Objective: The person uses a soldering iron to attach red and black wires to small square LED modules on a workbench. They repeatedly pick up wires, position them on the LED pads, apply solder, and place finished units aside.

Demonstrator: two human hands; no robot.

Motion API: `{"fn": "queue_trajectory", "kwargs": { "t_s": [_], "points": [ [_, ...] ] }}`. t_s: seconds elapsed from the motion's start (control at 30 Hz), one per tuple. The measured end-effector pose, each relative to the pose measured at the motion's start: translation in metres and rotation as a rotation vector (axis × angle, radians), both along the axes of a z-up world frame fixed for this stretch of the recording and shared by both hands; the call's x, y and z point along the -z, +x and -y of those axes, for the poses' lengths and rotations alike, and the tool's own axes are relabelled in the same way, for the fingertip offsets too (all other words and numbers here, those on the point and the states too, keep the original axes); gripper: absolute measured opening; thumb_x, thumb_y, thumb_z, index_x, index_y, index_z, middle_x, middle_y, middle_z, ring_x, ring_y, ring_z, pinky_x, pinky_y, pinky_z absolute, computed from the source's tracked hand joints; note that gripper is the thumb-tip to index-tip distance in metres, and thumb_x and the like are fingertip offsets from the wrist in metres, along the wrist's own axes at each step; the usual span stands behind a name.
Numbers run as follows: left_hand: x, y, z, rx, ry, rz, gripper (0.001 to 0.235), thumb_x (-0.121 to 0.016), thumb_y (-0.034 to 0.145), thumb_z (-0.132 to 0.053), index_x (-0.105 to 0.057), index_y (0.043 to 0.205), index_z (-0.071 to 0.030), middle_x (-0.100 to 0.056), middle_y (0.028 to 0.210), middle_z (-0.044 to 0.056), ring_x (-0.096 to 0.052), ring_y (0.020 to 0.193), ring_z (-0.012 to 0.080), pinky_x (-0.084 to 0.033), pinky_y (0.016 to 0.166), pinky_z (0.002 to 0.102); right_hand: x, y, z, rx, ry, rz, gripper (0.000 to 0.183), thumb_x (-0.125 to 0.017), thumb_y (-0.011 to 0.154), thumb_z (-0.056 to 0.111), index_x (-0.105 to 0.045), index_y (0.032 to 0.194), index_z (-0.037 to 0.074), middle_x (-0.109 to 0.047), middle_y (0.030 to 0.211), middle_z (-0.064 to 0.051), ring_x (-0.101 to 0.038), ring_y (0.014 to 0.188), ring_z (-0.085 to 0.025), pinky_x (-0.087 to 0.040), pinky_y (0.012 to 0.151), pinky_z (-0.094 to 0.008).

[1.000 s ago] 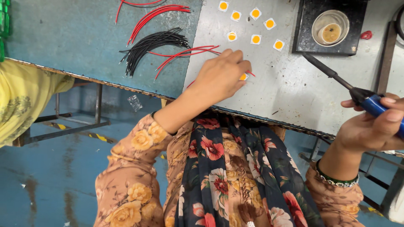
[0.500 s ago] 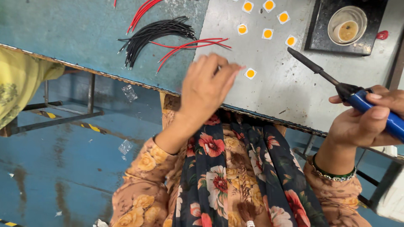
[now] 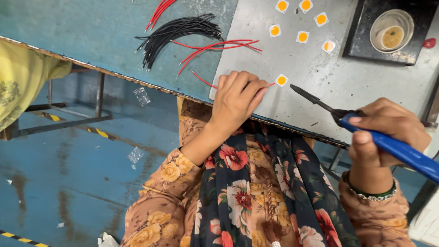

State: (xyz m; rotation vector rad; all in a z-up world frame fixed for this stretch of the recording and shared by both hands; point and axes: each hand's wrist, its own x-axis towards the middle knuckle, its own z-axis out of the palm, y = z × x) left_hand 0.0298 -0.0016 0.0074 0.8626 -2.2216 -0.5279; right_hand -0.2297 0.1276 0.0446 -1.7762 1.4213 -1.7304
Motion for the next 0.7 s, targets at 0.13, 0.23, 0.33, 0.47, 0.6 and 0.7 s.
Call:
{"fn": "queue_trajectory", "kwargs": {
  "t_s": [0.13, 0.23, 0.33, 0.47, 0.6, 0.7],
  "points": [
    [0.003, -0.004, -0.001, -0.036, 0.009, 0.029, 0.015, -0.078, 0.092, -0.016, -0.068, 0.103, -0.015, -0.059, 0.097, -0.001, -0.056, 0.091, 0.0210, -0.037, 0.081, 0.039, -0.019, -0.001, 0.008, -0.092, 0.086, -0.178, 0.031, -0.073, 0.104, 0.025, -0.059, 0.094, -0.001, -0.068, 0.077, -0.013, -0.064, 0.061, -0.024, -0.055, 0.061, -0.031],
    [0.003, -0.003, 0.000, -0.041, 0.015, 0.027, 0.017, -0.078, 0.092, -0.015, -0.069, 0.106, -0.015, -0.057, 0.099, -0.001, -0.055, 0.093, 0.0208, -0.037, 0.082, 0.039, -0.028, 0.003, 0.016, -0.122, 0.128, -0.241, 0.030, -0.071, 0.104, 0.024, -0.058, 0.094, -0.001, -0.068, 0.077, -0.013, -0.065, 0.063, -0.025, -0.054, 0.061, -0.030],
    [0.003, -0.002, 0.001, -0.024, 0.026, 0.035, 0.016, -0.078, 0.094, -0.015, -0.067, 0.105, -0.015, -0.057, 0.100, -0.002, -0.055, 0.093, 0.0202, -0.038, 0.083, 0.039, -0.031, 0.010, 0.023, -0.122, 0.141, -0.245, 0.030, -0.071, 0.105, 0.024, -0.058, 0.094, -0.001, -0.067, 0.077, -0.013, -0.065, 0.063, -0.025, -0.054, 0.061, -0.031],
    [0.004, -0.004, 0.002, -0.034, 0.024, 0.038, 0.016, -0.078, 0.094, -0.016, -0.068, 0.106, -0.016, -0.057, 0.099, -0.002, -0.055, 0.092, 0.0198, -0.037, 0.082, 0.038, -0.029, 0.012, 0.030, -0.120, 0.126, -0.261, 0.029, -0.070, 0.104, 0.023, -0.060, 0.092, -0.001, -0.067, 0.078, -0.013, -0.065, 0.061, -0.026, -0.053, 0.059, -0.031],
    [0.004, -0.003, 0.003, -0.028, 0.050, 0.043, 0.016, -0.077, 0.094, -0.016, -0.069, 0.108, -0.017, -0.057, 0.101, -0.003, -0.054, 0.094, 0.0194, -0.037, 0.083, 0.038, -0.027, 0.012, 0.027, -0.116, 0.153, -0.271, 0.030, -0.071, 0.105, 0.026, -0.061, 0.094, 0.000, -0.067, 0.076, -0.012, -0.065, 0.063, -0.026, -0.054, 0.062, -0.031],
    [0.003, -0.003, 0.002, -0.041, 0.047, 0.065, 0.017, -0.078, 0.094, -0.018, -0.069, 0.109, -0.018, -0.058, 0.103, -0.005, -0.054, 0.100, 0.0182, -0.035, 0.088, 0.038, -0.025, 0.011, 0.026, -0.106, 0.140, -0.250, 0.031, -0.071, 0.105, 0.027, -0.060, 0.094, 0.000, -0.067, 0.076, -0.012, -0.065, 0.063, -0.026, -0.055, 0.064, -0.032]
  ]
}}
